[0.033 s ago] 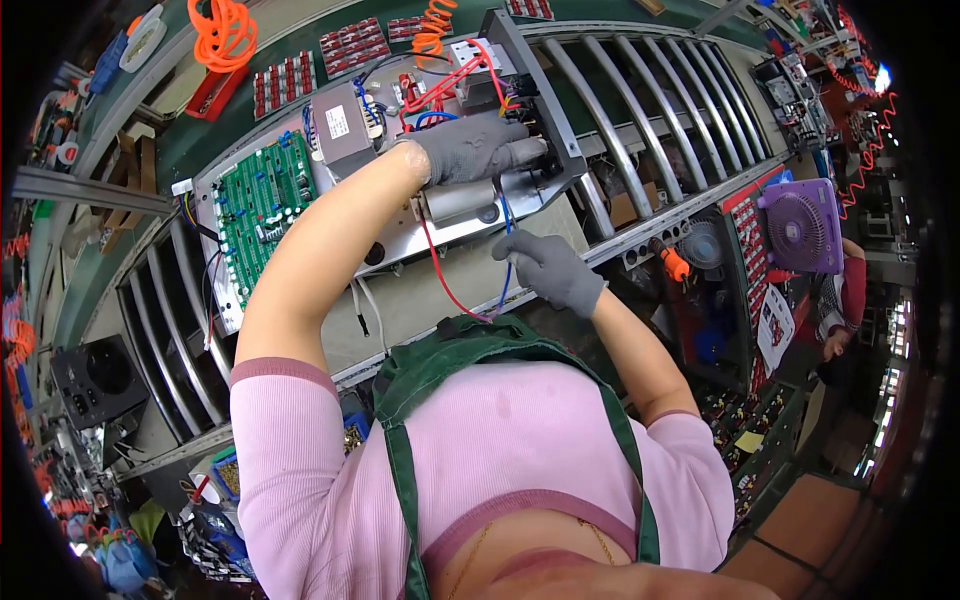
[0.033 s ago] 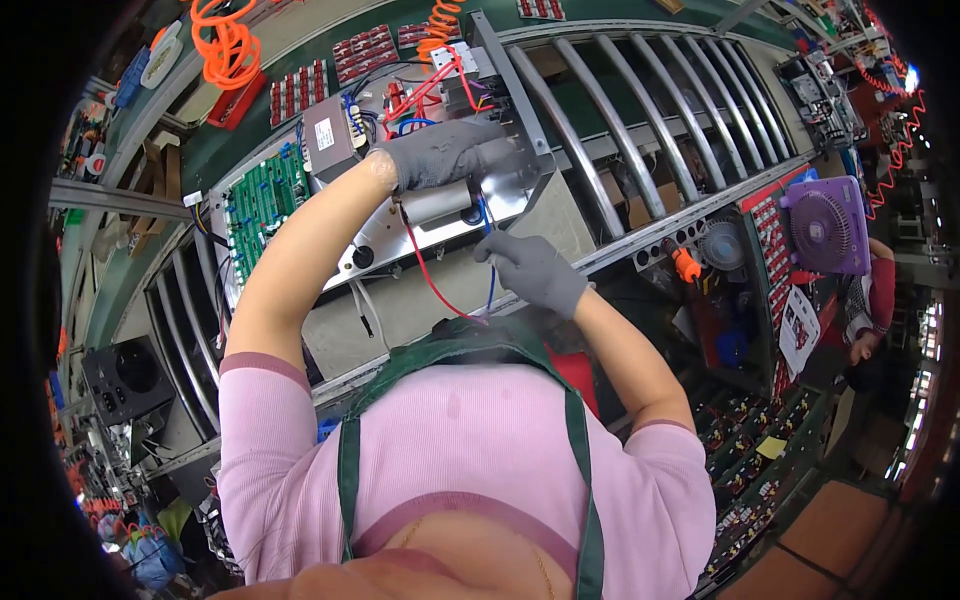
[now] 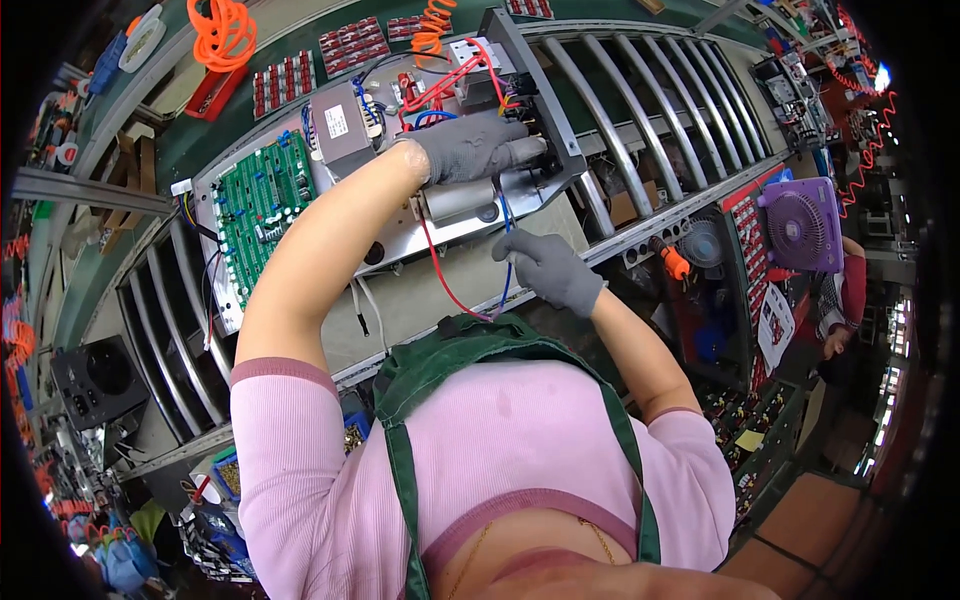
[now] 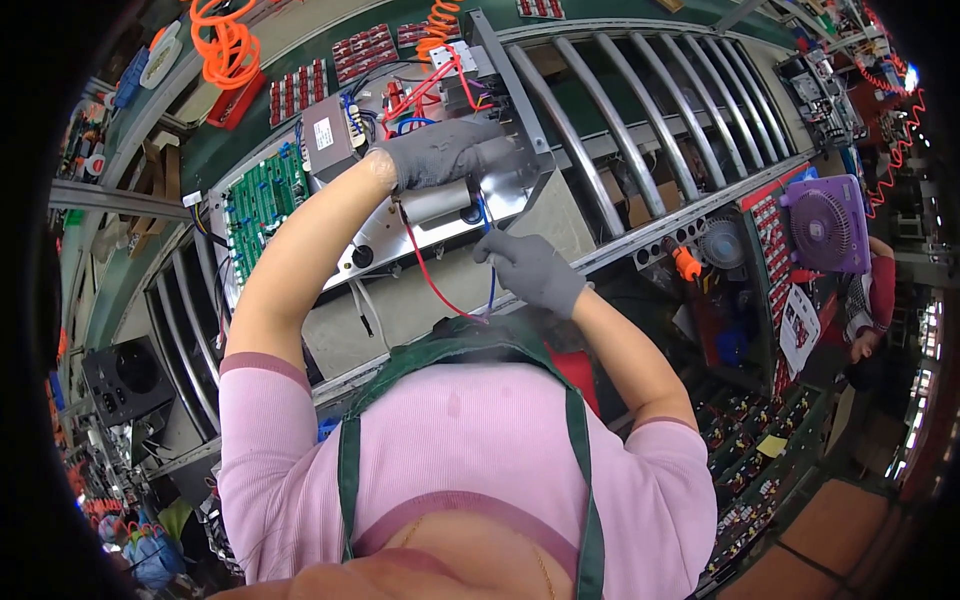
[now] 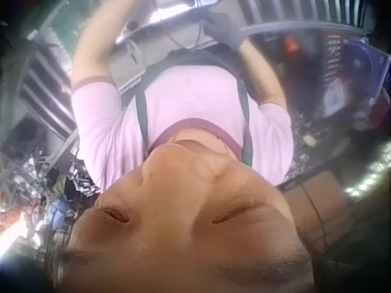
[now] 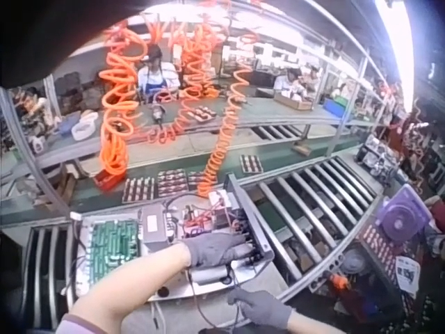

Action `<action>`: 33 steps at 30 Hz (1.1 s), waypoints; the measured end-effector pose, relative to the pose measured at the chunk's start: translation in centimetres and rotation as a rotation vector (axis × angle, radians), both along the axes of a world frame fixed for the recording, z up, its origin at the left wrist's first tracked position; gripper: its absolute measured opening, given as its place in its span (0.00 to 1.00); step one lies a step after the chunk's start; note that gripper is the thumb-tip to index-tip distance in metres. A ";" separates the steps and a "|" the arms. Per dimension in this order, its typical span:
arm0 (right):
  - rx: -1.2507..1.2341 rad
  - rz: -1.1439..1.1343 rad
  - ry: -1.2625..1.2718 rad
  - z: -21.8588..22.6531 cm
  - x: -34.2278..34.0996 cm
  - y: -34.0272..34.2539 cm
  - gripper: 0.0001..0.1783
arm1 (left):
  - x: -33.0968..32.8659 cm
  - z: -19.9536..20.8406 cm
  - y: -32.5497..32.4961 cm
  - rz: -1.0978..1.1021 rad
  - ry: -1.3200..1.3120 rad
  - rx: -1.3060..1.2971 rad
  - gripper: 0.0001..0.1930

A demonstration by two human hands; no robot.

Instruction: The person assembles an electronic unit by connecting internal wires to a circuit board and securing components with screws using a power screwdriver.

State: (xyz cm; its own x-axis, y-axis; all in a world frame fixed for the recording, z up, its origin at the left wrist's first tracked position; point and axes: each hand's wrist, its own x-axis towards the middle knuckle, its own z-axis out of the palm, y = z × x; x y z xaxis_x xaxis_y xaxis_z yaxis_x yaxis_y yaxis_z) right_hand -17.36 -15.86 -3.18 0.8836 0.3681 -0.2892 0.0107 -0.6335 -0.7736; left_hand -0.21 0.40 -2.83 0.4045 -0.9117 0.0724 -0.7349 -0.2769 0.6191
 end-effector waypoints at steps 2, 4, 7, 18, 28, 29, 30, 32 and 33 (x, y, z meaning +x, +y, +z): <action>-0.044 0.014 0.046 0.8 0.3 0.2 0.11 | 0.2 0.3 0.1 0.008 0.030 0.042 0.30; -0.087 0.032 0.093 1.1 0.3 0.3 0.10 | 0.3 0.2 0.1 -0.025 0.012 0.011 0.29; -0.097 0.021 -0.003 1.3 -0.2 0.3 0.10 | 0.0 0.3 -0.2 -0.046 -0.023 0.006 0.28; 0.010 -0.020 0.111 0.0 0.4 -0.4 0.11 | -0.9 2.4 -0.2 0.021 0.022 -0.003 0.23; 0.034 0.139 -0.622 -4.0 -1.1 -2.6 0.13 | -15.8 1.9 5.1 0.981 0.195 -0.701 0.18; 0.002 0.327 -0.578 -2.0 -1.2 -1.9 0.14 | -17.9 2.1 5.0 0.994 0.377 -0.818 0.17; -0.044 0.472 -0.608 -0.6 -1.3 -0.8 0.15 | -19.4 1.6 4.8 0.945 0.425 -0.858 0.19; -0.089 0.671 -0.589 0.6 -0.6 1.0 0.15 | -20.4 0.8 3.6 0.848 0.599 -0.922 0.18; -0.012 0.763 -0.614 0.3 0.0 2.4 0.14 | -21.1 0.0 3.7 0.839 0.721 -0.945 0.18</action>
